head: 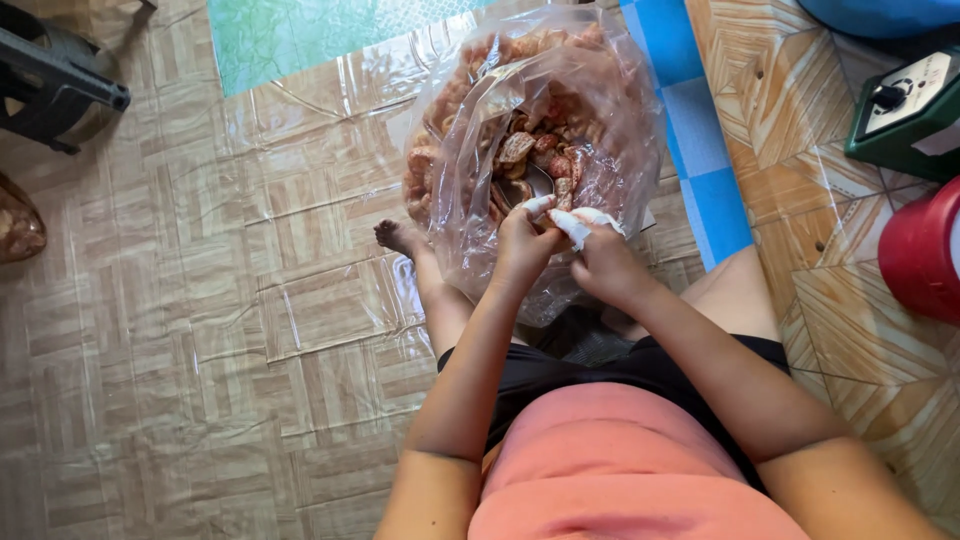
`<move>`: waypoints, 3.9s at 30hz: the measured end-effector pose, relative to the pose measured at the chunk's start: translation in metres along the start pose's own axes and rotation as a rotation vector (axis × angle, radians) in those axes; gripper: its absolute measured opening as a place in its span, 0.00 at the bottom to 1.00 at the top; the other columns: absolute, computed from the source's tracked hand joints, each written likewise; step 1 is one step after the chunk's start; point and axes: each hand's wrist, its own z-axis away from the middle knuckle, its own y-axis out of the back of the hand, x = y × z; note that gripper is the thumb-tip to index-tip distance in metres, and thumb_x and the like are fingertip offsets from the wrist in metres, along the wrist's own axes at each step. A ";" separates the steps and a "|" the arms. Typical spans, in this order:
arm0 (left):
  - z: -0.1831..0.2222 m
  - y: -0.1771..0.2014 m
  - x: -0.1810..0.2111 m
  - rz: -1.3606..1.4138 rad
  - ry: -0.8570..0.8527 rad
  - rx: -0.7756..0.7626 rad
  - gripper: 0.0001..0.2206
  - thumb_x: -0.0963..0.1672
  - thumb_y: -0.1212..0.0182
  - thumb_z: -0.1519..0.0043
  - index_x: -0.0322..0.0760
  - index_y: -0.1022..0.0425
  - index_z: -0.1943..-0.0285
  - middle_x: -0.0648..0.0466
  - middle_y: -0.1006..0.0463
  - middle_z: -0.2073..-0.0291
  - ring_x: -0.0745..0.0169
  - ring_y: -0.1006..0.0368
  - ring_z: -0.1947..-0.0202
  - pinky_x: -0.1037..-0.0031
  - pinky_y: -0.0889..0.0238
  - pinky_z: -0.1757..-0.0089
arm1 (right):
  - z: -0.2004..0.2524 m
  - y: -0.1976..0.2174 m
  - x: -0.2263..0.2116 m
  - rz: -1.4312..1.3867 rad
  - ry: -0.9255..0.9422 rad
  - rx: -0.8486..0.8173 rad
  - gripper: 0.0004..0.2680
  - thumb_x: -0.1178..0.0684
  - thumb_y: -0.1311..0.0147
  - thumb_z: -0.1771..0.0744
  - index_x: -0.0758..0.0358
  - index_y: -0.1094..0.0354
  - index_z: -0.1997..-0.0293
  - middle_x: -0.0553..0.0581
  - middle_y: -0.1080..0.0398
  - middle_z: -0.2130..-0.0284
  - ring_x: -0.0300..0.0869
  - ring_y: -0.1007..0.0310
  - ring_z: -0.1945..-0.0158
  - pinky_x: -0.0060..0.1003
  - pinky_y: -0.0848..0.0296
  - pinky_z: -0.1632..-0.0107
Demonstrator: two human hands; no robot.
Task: Packaging fried snacks from a large bulk bag into smaller individual plastic bags using a spoon and a heat sealer.
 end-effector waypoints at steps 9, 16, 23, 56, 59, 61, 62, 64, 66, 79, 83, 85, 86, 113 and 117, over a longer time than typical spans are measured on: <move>0.002 -0.005 -0.006 0.067 -0.031 -0.044 0.19 0.37 0.43 0.60 0.41 0.24 0.58 0.45 0.28 0.69 0.54 0.28 0.68 0.72 0.34 0.65 | 0.010 -0.016 0.013 -0.203 -0.070 0.180 0.20 0.61 0.50 0.48 0.66 0.36 0.53 0.70 0.33 0.68 0.61 0.34 0.62 0.48 0.34 0.58; 0.006 -0.007 -0.014 0.154 -0.071 -0.055 0.23 0.36 0.46 0.61 0.45 0.25 0.55 0.47 0.29 0.65 0.58 0.29 0.65 0.75 0.34 0.63 | 0.010 -0.003 -0.006 -0.183 -0.125 0.167 0.18 0.61 0.51 0.46 0.70 0.37 0.53 0.74 0.34 0.69 0.64 0.35 0.64 0.50 0.35 0.58; 0.015 -0.001 -0.008 0.351 -0.103 -0.069 0.24 0.33 0.50 0.60 0.36 0.27 0.53 0.45 0.32 0.64 0.61 0.32 0.65 0.75 0.35 0.62 | 0.020 -0.024 0.015 -0.221 -0.127 0.279 0.20 0.61 0.47 0.47 0.65 0.38 0.50 0.68 0.35 0.62 0.57 0.35 0.56 0.45 0.38 0.52; 0.076 0.004 0.045 0.299 -0.696 -0.339 0.19 0.38 0.44 0.53 0.40 0.29 0.51 0.45 0.29 0.55 0.45 0.31 0.55 0.66 0.37 0.55 | 0.034 -0.005 0.007 -1.083 -0.445 0.313 0.12 0.70 0.47 0.43 0.67 0.33 0.60 0.59 0.30 0.75 0.37 0.32 0.75 0.32 0.29 0.75; 0.080 0.004 0.055 0.389 -0.678 -0.392 0.20 0.38 0.45 0.54 0.40 0.29 0.50 0.44 0.29 0.54 0.46 0.31 0.54 0.66 0.38 0.53 | 0.037 -0.007 0.010 -1.095 -0.434 0.310 0.11 0.68 0.45 0.43 0.67 0.33 0.61 0.57 0.30 0.75 0.36 0.32 0.73 0.31 0.29 0.71; 0.077 0.015 0.060 0.416 -0.666 -0.412 0.21 0.38 0.44 0.55 0.40 0.29 0.50 0.44 0.29 0.54 0.47 0.32 0.53 0.66 0.39 0.52 | 0.039 -0.009 0.012 -1.101 -0.432 0.307 0.10 0.67 0.44 0.43 0.66 0.33 0.62 0.56 0.31 0.75 0.36 0.32 0.73 0.31 0.29 0.69; 0.073 0.024 0.060 0.464 -0.620 -0.439 0.21 0.38 0.41 0.54 0.35 0.31 0.49 0.46 0.27 0.62 0.57 0.31 0.61 0.72 0.37 0.59 | 0.040 -0.010 0.013 -1.109 -0.428 0.303 0.10 0.66 0.43 0.43 0.66 0.33 0.63 0.55 0.31 0.74 0.36 0.32 0.72 0.30 0.29 0.67; 0.062 0.045 0.067 0.512 -0.568 -0.466 0.22 0.39 0.38 0.54 0.30 0.33 0.47 0.48 0.24 0.71 0.68 0.30 0.70 0.78 0.35 0.65 | 0.039 -0.004 0.019 -1.117 -0.428 0.297 0.09 0.65 0.42 0.43 0.65 0.33 0.63 0.55 0.31 0.74 0.35 0.33 0.71 0.30 0.29 0.65; 0.047 0.069 0.083 0.431 -0.710 -0.403 0.27 0.36 0.40 0.52 0.24 0.41 0.42 0.40 0.36 0.51 0.54 0.31 0.64 0.69 0.35 0.60 | 0.033 0.009 0.029 -0.955 -0.356 0.210 0.15 0.63 0.39 0.45 0.68 0.34 0.57 0.56 0.33 0.77 0.36 0.29 0.73 0.25 0.29 0.71; 0.028 0.033 0.052 -0.023 -0.503 -0.550 0.36 0.42 0.37 0.53 0.57 0.50 0.35 0.55 0.27 0.74 0.58 0.28 0.72 0.69 0.37 0.66 | 0.033 0.063 -0.009 -0.594 -0.356 0.106 0.15 0.63 0.41 0.44 0.62 0.33 0.56 0.56 0.35 0.78 0.35 0.35 0.74 0.27 0.32 0.70; 0.019 0.052 0.054 0.180 -0.280 -0.782 0.38 0.41 0.32 0.56 0.51 0.49 0.36 0.52 0.28 0.66 0.62 0.32 0.65 0.72 0.38 0.60 | 0.037 0.047 0.014 -0.878 -0.410 0.119 0.16 0.66 0.43 0.44 0.65 0.36 0.54 0.57 0.37 0.79 0.36 0.32 0.75 0.29 0.28 0.72; 0.016 0.067 0.043 0.311 -0.104 -0.920 0.43 0.40 0.28 0.59 0.44 0.52 0.34 0.48 0.30 0.58 0.57 0.34 0.57 0.67 0.40 0.54 | 0.039 0.043 0.020 -0.990 -0.425 0.118 0.16 0.66 0.44 0.44 0.67 0.37 0.53 0.57 0.37 0.80 0.38 0.31 0.76 0.30 0.27 0.73; 0.011 0.073 0.029 0.563 -0.030 -0.972 0.42 0.40 0.28 0.59 0.42 0.51 0.34 0.45 0.31 0.54 0.57 0.33 0.54 0.68 0.38 0.53 | 0.039 0.045 0.017 -1.111 -0.492 0.137 0.17 0.67 0.44 0.44 0.67 0.37 0.54 0.59 0.37 0.79 0.42 0.29 0.75 0.37 0.26 0.72; 0.018 0.077 -0.088 1.383 0.233 -0.222 0.31 0.37 0.50 0.54 0.47 0.53 0.41 0.48 0.46 0.43 0.52 0.32 0.66 0.62 0.34 0.68 | -0.027 -0.028 0.120 -0.303 -0.214 0.234 0.13 0.63 0.45 0.41 0.67 0.36 0.53 0.63 0.33 0.68 0.50 0.31 0.64 0.38 0.31 0.59; 0.027 0.071 -0.141 1.437 0.367 -0.354 0.15 0.46 0.50 0.43 0.36 0.32 0.49 0.45 0.30 0.51 0.42 0.32 0.54 0.49 0.35 0.59 | -0.048 -0.088 0.152 0.343 0.091 0.040 0.14 0.59 0.41 0.47 0.62 0.31 0.62 0.59 0.33 0.68 0.52 0.31 0.67 0.41 0.29 0.61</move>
